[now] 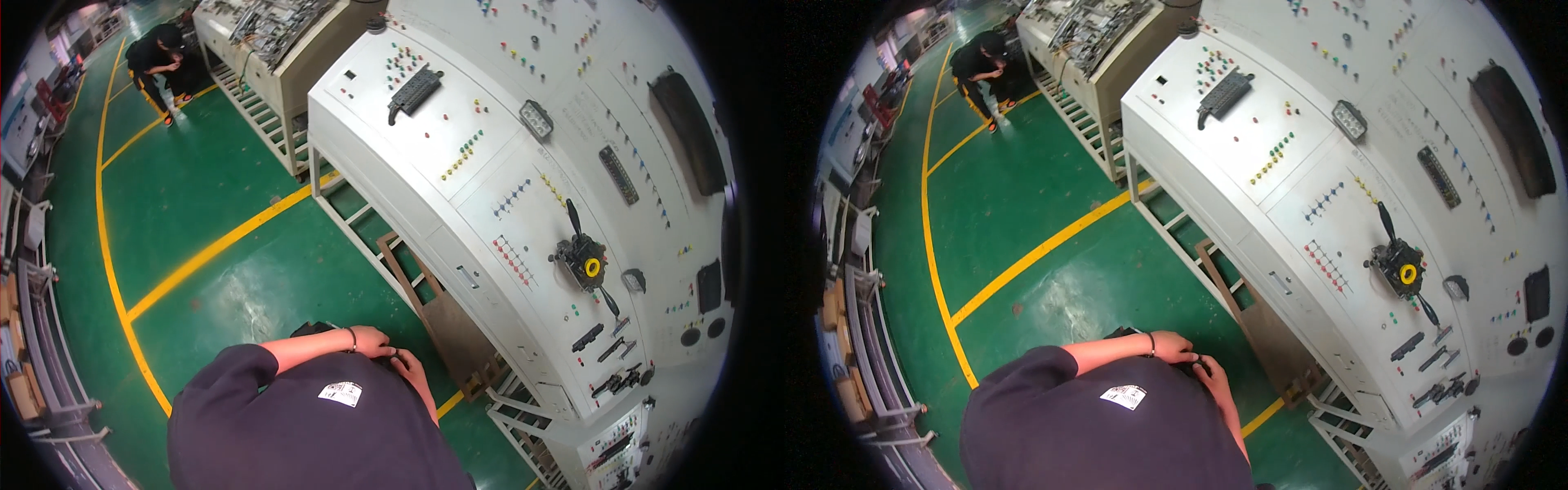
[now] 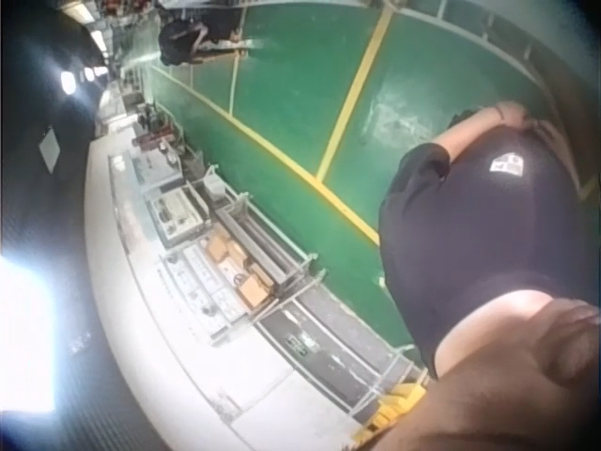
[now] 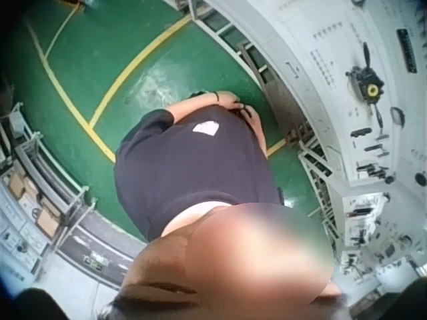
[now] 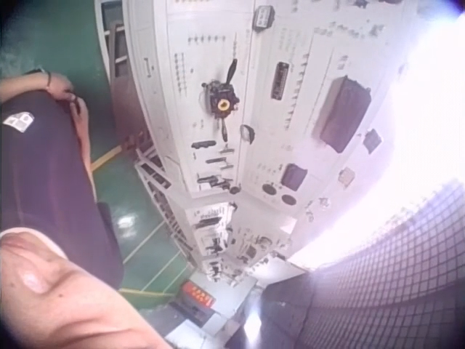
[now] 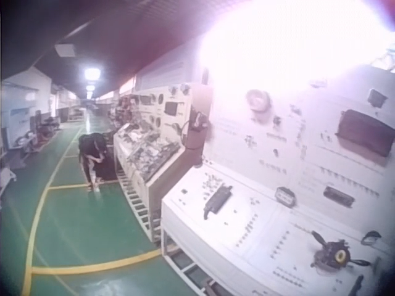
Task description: The person uses a screwdriver to loosen screws on the electrical board, then removes the wires by hand.
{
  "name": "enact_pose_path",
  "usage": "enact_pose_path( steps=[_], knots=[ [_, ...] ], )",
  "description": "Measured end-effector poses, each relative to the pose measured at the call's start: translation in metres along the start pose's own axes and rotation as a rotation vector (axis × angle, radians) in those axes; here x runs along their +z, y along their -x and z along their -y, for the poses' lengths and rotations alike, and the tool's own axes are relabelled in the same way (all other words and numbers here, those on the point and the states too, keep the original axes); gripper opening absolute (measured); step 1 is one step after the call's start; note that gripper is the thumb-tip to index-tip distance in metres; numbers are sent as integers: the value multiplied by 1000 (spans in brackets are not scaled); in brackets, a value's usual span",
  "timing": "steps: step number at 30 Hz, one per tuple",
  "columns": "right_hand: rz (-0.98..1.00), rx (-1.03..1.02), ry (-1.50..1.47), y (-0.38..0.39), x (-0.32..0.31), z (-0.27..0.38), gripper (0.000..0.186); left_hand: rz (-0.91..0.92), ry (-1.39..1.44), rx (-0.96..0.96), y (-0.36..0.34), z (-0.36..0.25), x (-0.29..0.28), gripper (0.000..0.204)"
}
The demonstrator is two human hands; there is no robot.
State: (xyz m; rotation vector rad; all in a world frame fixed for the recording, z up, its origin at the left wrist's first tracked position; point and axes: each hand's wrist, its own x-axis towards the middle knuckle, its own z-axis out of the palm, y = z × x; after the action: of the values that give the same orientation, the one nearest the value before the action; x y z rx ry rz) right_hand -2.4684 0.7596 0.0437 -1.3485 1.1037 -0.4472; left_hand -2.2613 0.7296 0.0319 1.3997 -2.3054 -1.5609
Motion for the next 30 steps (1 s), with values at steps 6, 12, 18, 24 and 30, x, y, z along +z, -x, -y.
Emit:
enact_pose_path(
  steps=[6, 12, 18, 24, 30],
  knots=[
    [73, -59, 199, -5, 4, -9, 35, -19, -26, 178, -3, 12, 0, 41],
    [77, 47, 460, -26, 17, -20, 38, -1, 1, 93, -8, 17, 4, 33],
    [42, 93, 298, -41, 53, -91, 39, 265, -311, 48, -25, 52, 21, 37],
    [6, 493, 441, -15, 71, -147, 45, 330, -420, -176, -33, 83, 0, 28],
    [-721, 779, 237, 117, 88, -268, 38, 348, -425, -58, -66, 99, -13, 26]
  ],
)
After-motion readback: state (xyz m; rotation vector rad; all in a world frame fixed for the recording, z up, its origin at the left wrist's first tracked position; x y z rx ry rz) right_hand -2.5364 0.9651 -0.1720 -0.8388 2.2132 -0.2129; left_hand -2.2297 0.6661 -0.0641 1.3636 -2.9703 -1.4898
